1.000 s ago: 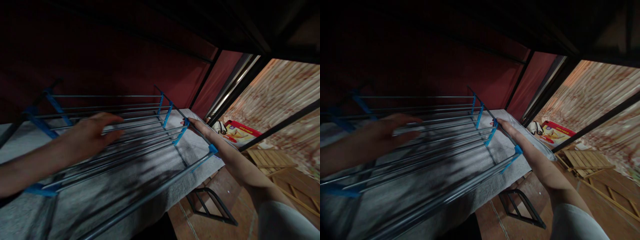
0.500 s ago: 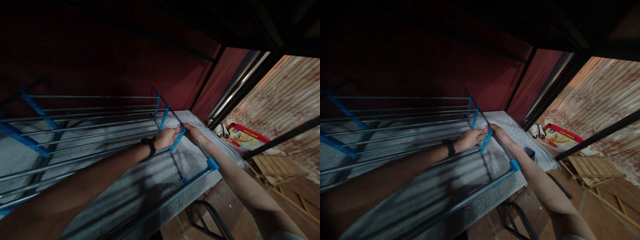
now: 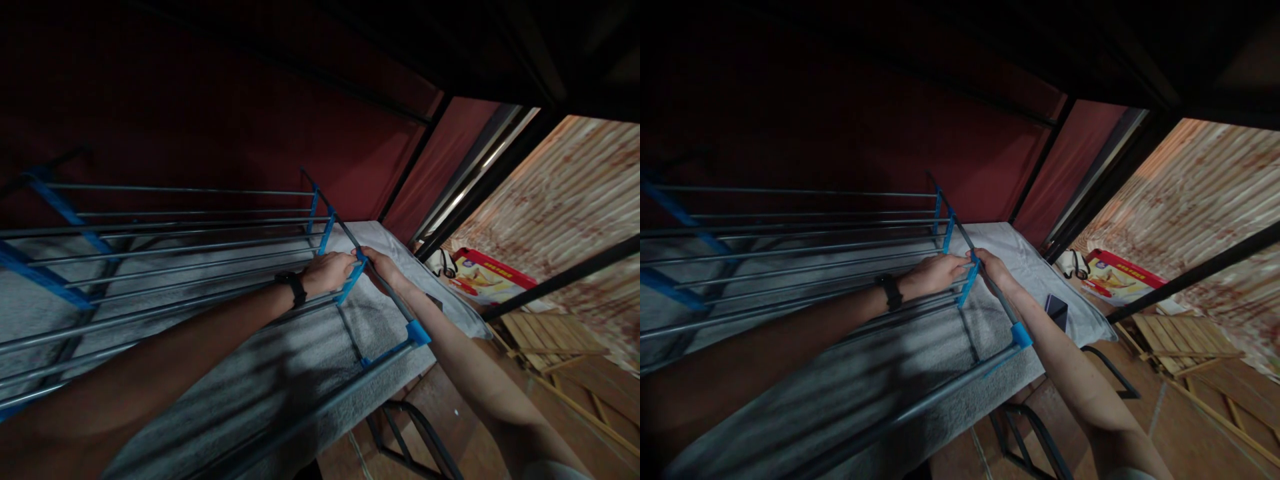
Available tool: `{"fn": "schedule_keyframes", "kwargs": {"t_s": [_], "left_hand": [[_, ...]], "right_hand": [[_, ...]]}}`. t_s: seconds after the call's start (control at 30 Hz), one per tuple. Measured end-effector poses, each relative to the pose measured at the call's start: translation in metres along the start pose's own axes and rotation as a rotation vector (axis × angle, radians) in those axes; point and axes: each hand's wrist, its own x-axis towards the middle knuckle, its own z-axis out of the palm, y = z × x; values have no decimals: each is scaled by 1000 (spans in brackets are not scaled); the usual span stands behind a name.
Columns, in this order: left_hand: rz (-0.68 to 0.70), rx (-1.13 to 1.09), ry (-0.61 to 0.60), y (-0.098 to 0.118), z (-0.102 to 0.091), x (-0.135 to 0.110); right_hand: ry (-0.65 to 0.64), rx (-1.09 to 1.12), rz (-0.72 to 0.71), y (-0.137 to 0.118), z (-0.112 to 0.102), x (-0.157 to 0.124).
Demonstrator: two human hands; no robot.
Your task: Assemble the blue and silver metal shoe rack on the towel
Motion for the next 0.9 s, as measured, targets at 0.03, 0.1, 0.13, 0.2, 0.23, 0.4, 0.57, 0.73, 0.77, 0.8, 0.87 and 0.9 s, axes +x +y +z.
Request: {"fn": "schedule_keyframes", "kwargs": {"t_s": [0.03, 0.1, 0.13, 0.2, 0.23, 0.4, 0.57, 0.73, 0.77, 0.8, 0.87, 0.9], "left_hand": [[-2, 3, -5, 0, 1, 0], [-11, 3, -18, 0, 1, -1], [-22, 1, -21, 1, 1, -1], [-41, -9, -23, 2, 0, -2], [-48, -14, -29, 2, -1, -2], [-96, -24, -95, 4, -3, -3], [-110, -42, -85, 5, -4, -4], [-117, -30, -106, 5, -6, -4], [-116, -26, -109, 5, -5, -4], [-114, -21, -105, 5, -5, -4], [-109, -15, -90, 3, -3, -4], [-110, -12, -82, 3, -2, -4]], "right_hand": [[4, 11, 0, 0, 1, -1], [8, 19, -8, 1, 2, -2], [11, 18, -12, 1, 2, -2], [19, 8, -11, 1, 3, -3], [20, 2, -10, 1, 3, -3], [0, -12, -15, 1, 3, -4], [-1, -29, -17, 1, 4, -4], [-6, -49, -17, -1, 6, -5], [-11, -51, -21, -1, 6, -6], [-14, -56, -25, -2, 6, -6], [-16, -78, -28, -2, 6, -6], [-15, -91, -28, -2, 7, -6]]}}
